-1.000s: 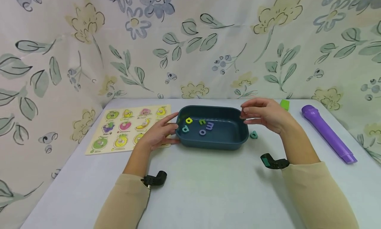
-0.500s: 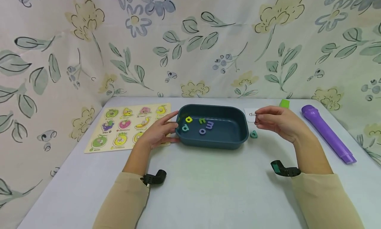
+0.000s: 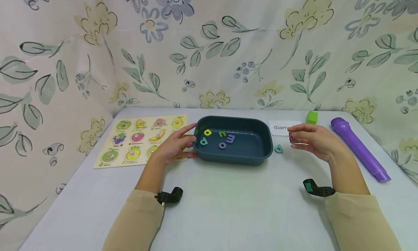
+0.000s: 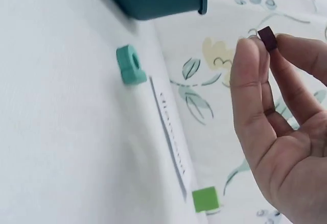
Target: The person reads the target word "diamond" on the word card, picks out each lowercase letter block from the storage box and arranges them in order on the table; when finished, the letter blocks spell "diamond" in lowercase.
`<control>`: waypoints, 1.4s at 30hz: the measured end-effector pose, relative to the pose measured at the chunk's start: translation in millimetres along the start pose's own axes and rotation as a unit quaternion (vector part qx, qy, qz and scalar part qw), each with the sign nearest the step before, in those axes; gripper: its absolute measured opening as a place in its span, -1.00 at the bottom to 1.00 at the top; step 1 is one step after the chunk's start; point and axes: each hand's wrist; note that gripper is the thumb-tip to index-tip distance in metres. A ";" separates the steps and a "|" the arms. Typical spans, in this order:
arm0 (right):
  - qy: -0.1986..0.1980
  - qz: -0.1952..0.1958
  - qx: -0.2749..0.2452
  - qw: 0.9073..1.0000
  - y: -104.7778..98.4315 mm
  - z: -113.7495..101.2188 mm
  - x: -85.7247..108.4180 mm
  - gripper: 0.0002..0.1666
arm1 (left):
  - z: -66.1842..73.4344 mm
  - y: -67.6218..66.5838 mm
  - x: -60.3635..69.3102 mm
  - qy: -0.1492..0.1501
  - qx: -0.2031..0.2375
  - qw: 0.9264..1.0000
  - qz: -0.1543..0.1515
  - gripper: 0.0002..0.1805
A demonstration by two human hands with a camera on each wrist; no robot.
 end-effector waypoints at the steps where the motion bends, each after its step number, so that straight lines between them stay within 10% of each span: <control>1: 0.004 -0.001 0.005 1.000 -2.1 3.1 -0.7 -0.76 | 0.0 0.2 0.0 0.000 0.000 1.000 -0.001 -0.35; 12: 0.038 -0.008 0.132 0.990 -18.8 31.9 -3.1 -0.71 | 0.5 1.3 0.3 -0.003 -0.003 1.000 -0.001 -0.35; 17: 0.032 -0.010 0.222 0.974 -16.5 35.7 -6.3 -0.44 | 4.6 2.9 -0.5 0.005 -0.015 1.000 0.002 -0.36; 24: 0.000 -0.003 0.319 0.948 -9.2 31.8 -7.7 -0.54 | 6.4 2.1 -0.3 0.009 -0.017 1.000 -0.002 -0.36; 42: 0.002 0.007 0.410 0.912 6.6 22.7 -13.8 -0.73 | 1.1 1.6 1.8 -0.001 0.001 1.000 0.013 -0.36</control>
Point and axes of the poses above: each hand's wrist, its own x-axis away from the middle knuckle, its own y-axis out of the palm, z = x × y, and after that the axes turned 8 degrees about x, right-handed
